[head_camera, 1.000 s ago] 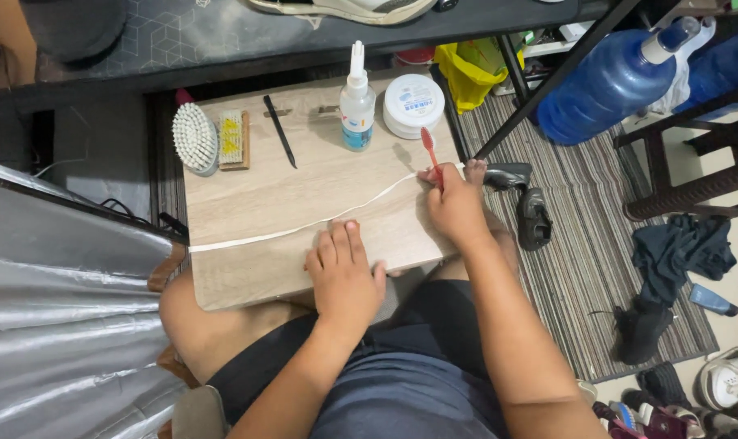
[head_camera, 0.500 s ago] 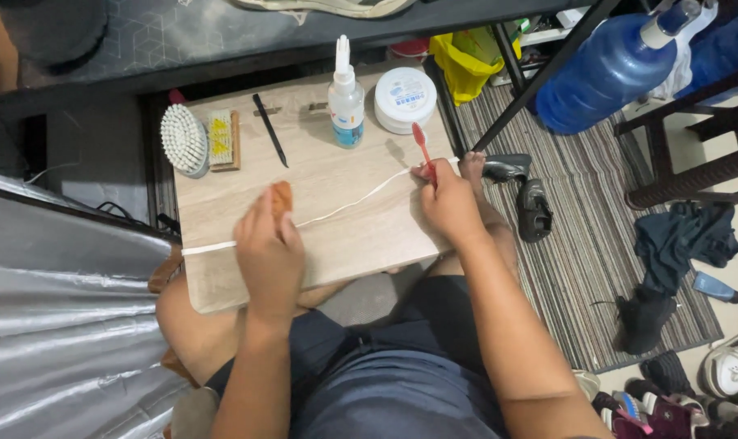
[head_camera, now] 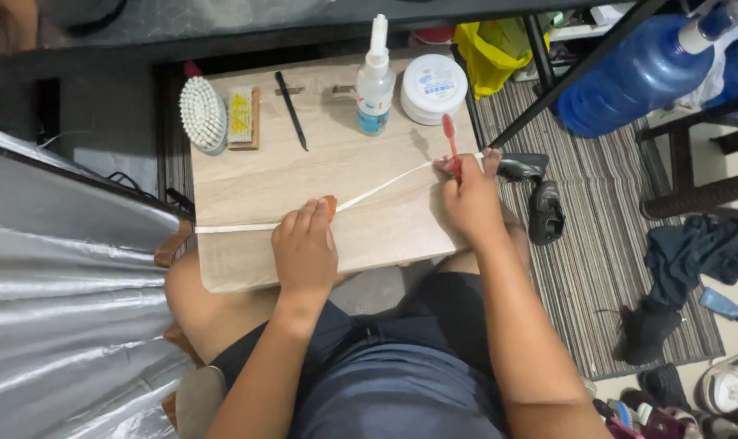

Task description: The person scrubs a white shoelace with a red toothbrush on a small table, using a cloth to hold it. They apply liquid from a spray bottle and continue scrubbing different sections of the lace.

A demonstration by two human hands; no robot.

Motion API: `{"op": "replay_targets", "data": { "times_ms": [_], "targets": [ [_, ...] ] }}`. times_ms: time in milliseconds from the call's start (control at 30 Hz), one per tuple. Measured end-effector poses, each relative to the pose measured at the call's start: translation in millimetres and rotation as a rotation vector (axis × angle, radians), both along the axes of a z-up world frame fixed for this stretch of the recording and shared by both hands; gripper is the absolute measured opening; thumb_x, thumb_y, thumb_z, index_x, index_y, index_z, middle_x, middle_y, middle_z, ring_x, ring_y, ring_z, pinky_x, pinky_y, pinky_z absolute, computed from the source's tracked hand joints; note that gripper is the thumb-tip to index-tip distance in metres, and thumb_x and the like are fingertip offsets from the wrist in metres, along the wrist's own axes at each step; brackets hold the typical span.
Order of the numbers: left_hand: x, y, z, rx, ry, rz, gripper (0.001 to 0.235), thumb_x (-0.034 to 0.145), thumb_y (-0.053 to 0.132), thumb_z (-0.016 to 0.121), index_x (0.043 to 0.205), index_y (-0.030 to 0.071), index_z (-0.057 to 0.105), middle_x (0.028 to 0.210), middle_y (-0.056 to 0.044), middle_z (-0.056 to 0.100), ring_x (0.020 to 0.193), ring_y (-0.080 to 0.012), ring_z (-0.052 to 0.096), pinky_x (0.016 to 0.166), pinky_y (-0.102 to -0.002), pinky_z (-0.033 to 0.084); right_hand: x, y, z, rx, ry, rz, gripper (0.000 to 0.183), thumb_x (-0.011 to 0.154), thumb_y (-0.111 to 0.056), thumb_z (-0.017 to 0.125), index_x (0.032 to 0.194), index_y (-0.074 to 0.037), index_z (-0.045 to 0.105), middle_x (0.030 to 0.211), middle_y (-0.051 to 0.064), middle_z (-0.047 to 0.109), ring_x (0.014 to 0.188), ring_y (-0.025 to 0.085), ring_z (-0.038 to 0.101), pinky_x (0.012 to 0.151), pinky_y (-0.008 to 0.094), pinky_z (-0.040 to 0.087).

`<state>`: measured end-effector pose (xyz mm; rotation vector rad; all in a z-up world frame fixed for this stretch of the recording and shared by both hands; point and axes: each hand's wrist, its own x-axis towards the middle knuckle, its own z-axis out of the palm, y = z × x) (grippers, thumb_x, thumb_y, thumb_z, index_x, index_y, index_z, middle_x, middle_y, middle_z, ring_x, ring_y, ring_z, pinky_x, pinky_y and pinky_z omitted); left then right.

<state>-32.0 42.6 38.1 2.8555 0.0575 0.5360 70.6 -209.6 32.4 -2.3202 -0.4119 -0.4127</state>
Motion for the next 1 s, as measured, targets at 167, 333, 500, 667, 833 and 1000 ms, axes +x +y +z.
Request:
{"op": "replay_targets", "data": {
  "times_ms": [167,333,500,667,833,1000],
  "targets": [
    [-0.6,-2.6,-1.9,-0.001,0.001,0.013,0.034,0.093,0.008,0.061,0.126,0.010,0.068,0.120,-0.010,0.069,0.112,-0.0277,0.061,0.092,-0.042,0.044,-1.8,3.6,3.3,-0.032,0.208,-0.156,0.022,0.088,-0.004,0.056,0.105,-0.016,0.062,0.127,0.027,0.067,0.144,0.053,0.035,0.124,0.057,0.021],
    [3.7,9.2,2.5,-0.120,0.010,0.040,0.037,0.090,0.007,0.062,0.127,0.008,0.068,0.115,-0.011,0.070,0.105,-0.0302,0.063,0.087,-0.043,0.046,1.6,-0.2,-8.0,-0.047,0.205,-0.144,0.023,0.088,-0.004,0.054,0.106,-0.016,0.061,0.118,0.014,0.075,0.142,0.052,0.038,0.123,0.057,0.021],
    [-1.6,36.8,34.8,-0.558,-0.311,0.030,0.059,0.075,0.002,0.058,0.133,-0.007,0.060,0.098,-0.029,0.060,0.093,-0.0517,0.059,0.083,-0.052,0.047,-11.1,12.3,31.8,-0.024,0.265,-0.178,0.023,0.088,-0.004,0.055,0.105,-0.016,0.062,0.113,0.018,0.075,0.133,0.053,0.048,0.116,0.059,0.035],
    [-10.6,24.0,38.1,-0.466,-0.376,-0.124,0.056,0.073,0.002,0.062,0.130,-0.001,0.064,0.099,-0.019,0.060,0.095,-0.0421,0.063,0.087,-0.045,0.049,-11.2,18.0,48.1,-0.031,0.306,-0.195,0.022,0.090,-0.008,0.054,0.108,-0.018,0.062,0.102,0.019,0.076,0.114,0.051,0.063,0.103,0.059,0.047],
    [-4.0,-20.0,3.2,-0.460,-0.072,-0.254,0.054,0.077,0.006,0.071,0.131,0.005,0.063,0.106,-0.019,0.066,0.102,-0.0417,0.065,0.088,-0.050,0.052,-2.0,13.6,23.3,-0.092,0.365,-0.209,0.022,0.093,-0.015,0.053,0.111,-0.023,0.061,0.094,0.022,0.073,0.104,0.049,0.067,0.094,0.059,0.052],
    [3.0,-27.3,2.6,-0.403,0.007,-0.240,0.063,0.090,0.037,0.072,0.141,0.004,0.056,0.124,-0.018,0.064,0.125,-0.0369,0.056,0.103,-0.051,0.042,-5.0,15.5,28.7,-0.004,0.366,-0.227,0.020,0.091,-0.010,0.052,0.105,-0.019,0.062,0.098,0.016,0.076,0.109,0.042,0.068,0.100,0.054,0.050]
  ]
}}
